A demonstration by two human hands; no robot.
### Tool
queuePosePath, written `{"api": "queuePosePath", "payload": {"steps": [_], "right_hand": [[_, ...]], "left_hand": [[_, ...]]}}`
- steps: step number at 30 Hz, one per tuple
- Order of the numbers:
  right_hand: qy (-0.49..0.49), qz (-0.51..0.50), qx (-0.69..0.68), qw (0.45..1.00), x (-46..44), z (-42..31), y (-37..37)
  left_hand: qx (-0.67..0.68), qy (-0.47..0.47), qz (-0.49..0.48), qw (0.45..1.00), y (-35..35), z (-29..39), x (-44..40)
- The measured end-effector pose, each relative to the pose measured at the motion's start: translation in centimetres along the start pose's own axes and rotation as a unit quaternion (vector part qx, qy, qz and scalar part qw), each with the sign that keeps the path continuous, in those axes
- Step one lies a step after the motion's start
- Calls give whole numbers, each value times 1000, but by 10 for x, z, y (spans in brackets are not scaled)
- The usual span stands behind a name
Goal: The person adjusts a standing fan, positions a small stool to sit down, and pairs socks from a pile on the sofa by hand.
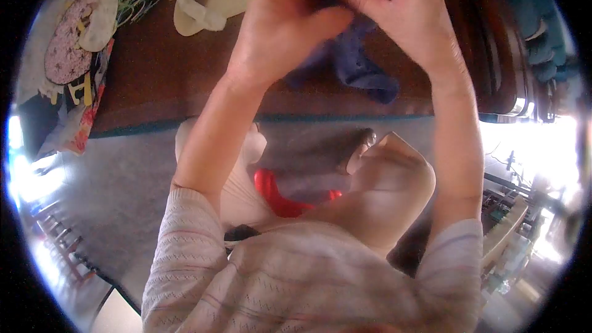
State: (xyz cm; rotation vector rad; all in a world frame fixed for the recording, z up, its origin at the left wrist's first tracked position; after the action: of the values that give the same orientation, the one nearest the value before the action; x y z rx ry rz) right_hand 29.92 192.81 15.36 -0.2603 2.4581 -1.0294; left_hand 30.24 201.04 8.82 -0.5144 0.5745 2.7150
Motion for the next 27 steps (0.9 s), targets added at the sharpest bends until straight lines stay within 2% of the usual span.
{"api": "queuePosePath", "payload": {"steps": [2, 3, 4, 6, 8, 11, 14, 17, 20, 24, 26, 27], "right_hand": [[30, -30, -61, 997, -6, -6, 0], [32, -59, -4, 998, -6, -11, -1], [17, -33, 12, 999, -9, -8, -2], [4, 26, 53, 998, -13, -13, -11], [-11, 90, 105, 990, -16, -29, -27], [-66, 168, 185, 966, -19, -51, -44], [-43, 185, 91, 978, -29, -43, -64], [-50, 194, 15, 980, -30, -32, -78], [22, 185, -75, 980, -25, -17, -90], [83, 249, -238, 935, -8, 56, -117], [218, 271, -330, 878, 11, 134, -140], [252, 279, -327, 867, 25, 135, -126]], "left_hand": [[-9, 14, 30, 999, -4, 5, 1], [-31, 24, 35, 999, -5, 8, 2], [-54, 34, 41, 997, -6, 12, 2], [-76, -41, 11, 996, 0, 6, 2], [-104, -58, -5, 993, 3, -1, 2], [-139, -20, 5, 990, 0, -26, 7], [-242, -35, -16, 970, -10, -44, 7], [-225, -129, -41, 965, -22, -70, 8], [-235, -188, -113, 947, -29, -81, 10], [-188, -210, -120, 952, -40, -75, 12], [-137, -211, -137, 958, -44, -76, 13], [-118, -205, -128, 963, -51, -78, 14]]}}
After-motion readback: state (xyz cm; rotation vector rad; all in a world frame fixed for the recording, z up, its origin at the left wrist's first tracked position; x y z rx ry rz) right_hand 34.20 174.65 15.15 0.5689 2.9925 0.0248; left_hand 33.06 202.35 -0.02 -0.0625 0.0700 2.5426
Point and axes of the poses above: each hand's wrist, its own x-axis away from the middle knuckle, its own y-axis out of the palm, z = x × y, the point moved 9 cm from there along -x, towards the middle knuckle, and after that the axes turned 3 degrees about y, right-handed, at the moved point
